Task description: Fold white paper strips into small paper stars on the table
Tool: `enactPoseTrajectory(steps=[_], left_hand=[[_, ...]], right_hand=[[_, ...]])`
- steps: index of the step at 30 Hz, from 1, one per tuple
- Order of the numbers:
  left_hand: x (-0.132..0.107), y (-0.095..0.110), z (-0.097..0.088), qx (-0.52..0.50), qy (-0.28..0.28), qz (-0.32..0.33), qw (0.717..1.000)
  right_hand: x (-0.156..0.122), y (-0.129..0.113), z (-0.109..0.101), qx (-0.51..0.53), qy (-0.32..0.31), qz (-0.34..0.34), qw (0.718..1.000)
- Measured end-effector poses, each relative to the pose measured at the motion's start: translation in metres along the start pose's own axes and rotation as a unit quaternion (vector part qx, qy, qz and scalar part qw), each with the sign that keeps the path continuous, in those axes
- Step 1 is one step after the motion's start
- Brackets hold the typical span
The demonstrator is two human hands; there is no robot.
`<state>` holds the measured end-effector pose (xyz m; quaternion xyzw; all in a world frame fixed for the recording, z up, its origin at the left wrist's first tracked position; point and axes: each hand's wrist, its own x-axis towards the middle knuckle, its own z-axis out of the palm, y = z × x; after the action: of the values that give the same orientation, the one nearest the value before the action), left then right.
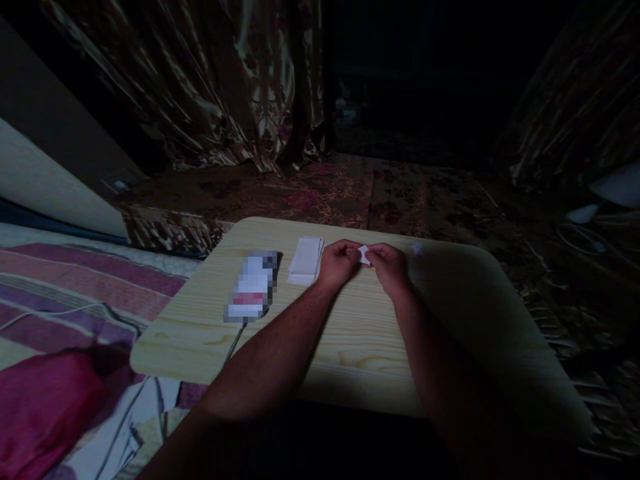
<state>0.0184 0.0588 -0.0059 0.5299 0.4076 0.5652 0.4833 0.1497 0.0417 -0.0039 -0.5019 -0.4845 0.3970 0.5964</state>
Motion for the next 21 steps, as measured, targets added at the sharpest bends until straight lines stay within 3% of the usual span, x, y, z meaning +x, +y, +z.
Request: enactPoseTrajectory(steps=[14, 21], left_hand=[[-0.0002, 0.0027, -0.0001, -0.029, 0.01, -0.032, 0.999], [-0.0009, 0.0047, 0.0001, -0.076, -0.012, -0.032, 0.997]], right_hand=[[-0.0032, -0.0052, 0.0021, 0.019, -0.024, 0.005, 1.0], [-0.0022, -0.0039, -0.0007, 0.044, -0.039, 0.0, 0.998]])
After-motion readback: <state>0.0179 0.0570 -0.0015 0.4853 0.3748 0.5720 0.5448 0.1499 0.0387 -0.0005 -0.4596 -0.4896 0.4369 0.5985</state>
